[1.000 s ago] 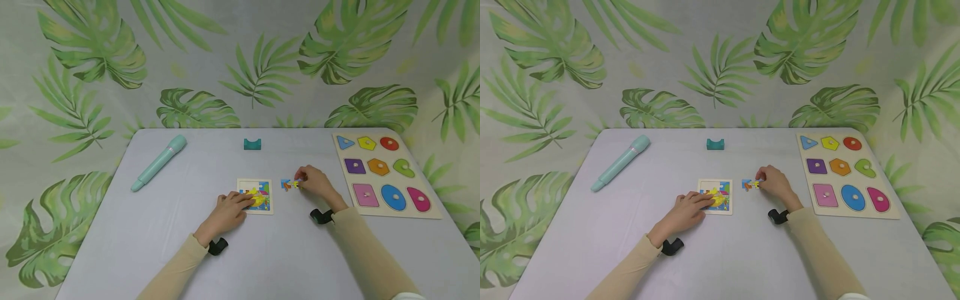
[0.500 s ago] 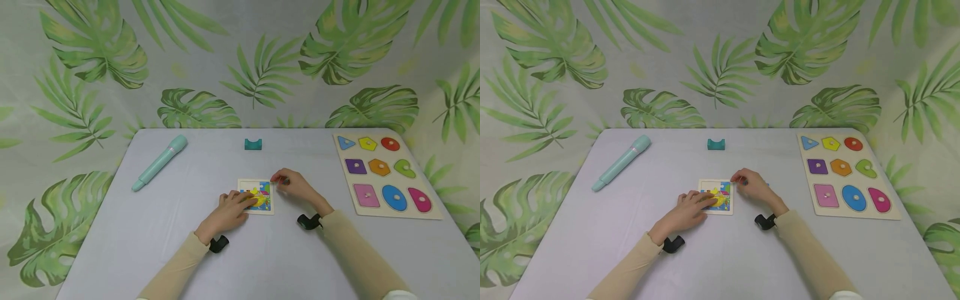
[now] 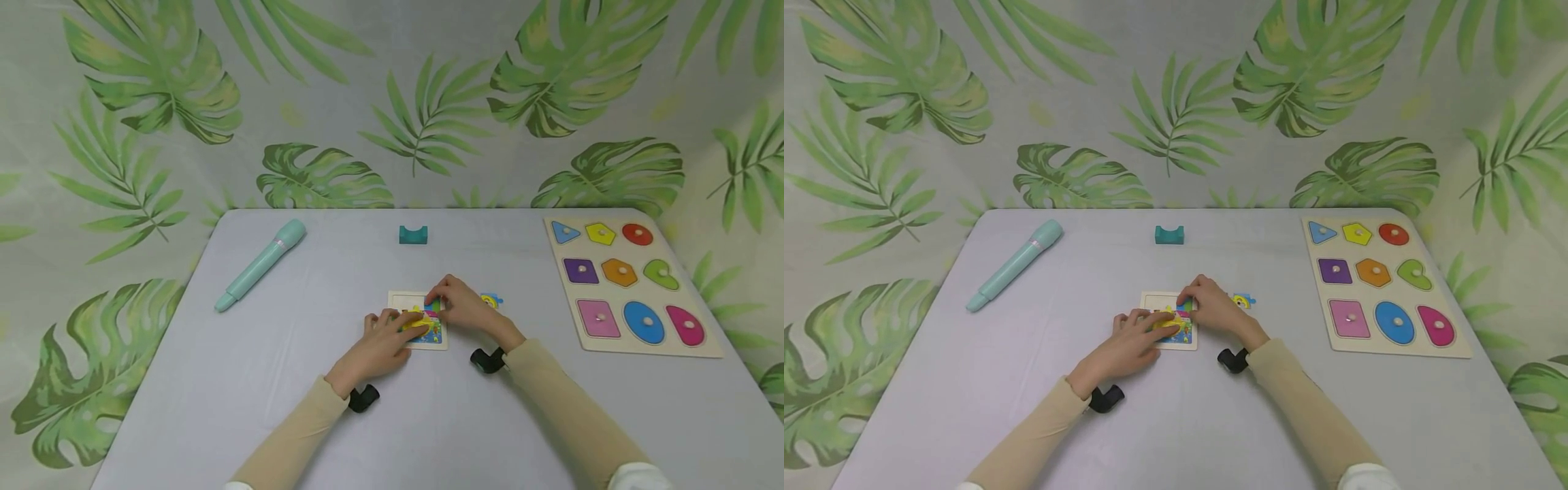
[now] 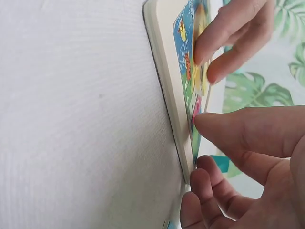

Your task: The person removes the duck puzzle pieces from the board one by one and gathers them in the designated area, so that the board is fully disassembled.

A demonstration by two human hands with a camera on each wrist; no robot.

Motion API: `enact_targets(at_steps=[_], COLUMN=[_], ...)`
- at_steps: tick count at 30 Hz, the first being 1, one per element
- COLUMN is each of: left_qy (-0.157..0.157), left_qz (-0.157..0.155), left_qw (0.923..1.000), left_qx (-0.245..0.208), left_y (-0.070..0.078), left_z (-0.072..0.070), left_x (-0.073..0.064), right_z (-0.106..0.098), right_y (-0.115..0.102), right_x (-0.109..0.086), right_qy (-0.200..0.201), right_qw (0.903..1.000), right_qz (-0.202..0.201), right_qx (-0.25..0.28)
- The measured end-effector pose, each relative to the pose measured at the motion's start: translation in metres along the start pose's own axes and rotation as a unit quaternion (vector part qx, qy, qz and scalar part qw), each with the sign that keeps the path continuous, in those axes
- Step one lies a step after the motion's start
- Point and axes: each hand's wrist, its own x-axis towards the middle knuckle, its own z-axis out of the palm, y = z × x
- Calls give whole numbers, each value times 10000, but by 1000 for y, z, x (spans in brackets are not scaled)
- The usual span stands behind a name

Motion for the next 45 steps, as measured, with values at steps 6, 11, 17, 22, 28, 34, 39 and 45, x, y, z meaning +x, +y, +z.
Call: enact_targets(at_steps=[6,11,17,22,28,34,39,45], left_qy=[5,-43,-55,-82,-138,-127,-127,-102], left_qz=[155,95,57,18,-20,13,41,45], left_qw=[9998,9999,9999,9998,9997,9997,9996,9996], left_qx=[101,5,-106,-192,-214,-200,-255,-249], left_y=[1,1,1,0,0,0,0,-1], left_z=[0,0,0,0,0,1,0,1], left_x=[1,1,0,-1,-1,-1,-3,-3], right_z=[1,0,-1,1,-1,-22,-39,-63], right_y=[-2,-2,0,7,12,20,47,71], right_x=[2,3,3,4,3,-8,-26,-53], right_qy=[2,65,222,402,408,405,530,638], right_qw=[9999,9998,9983,9958,9917,9818,9762,9703], right_qz=[99,64,-162,-315,-68,257,649,1133], right_qx=[52,173,518,765,1218,1839,2000,2038])
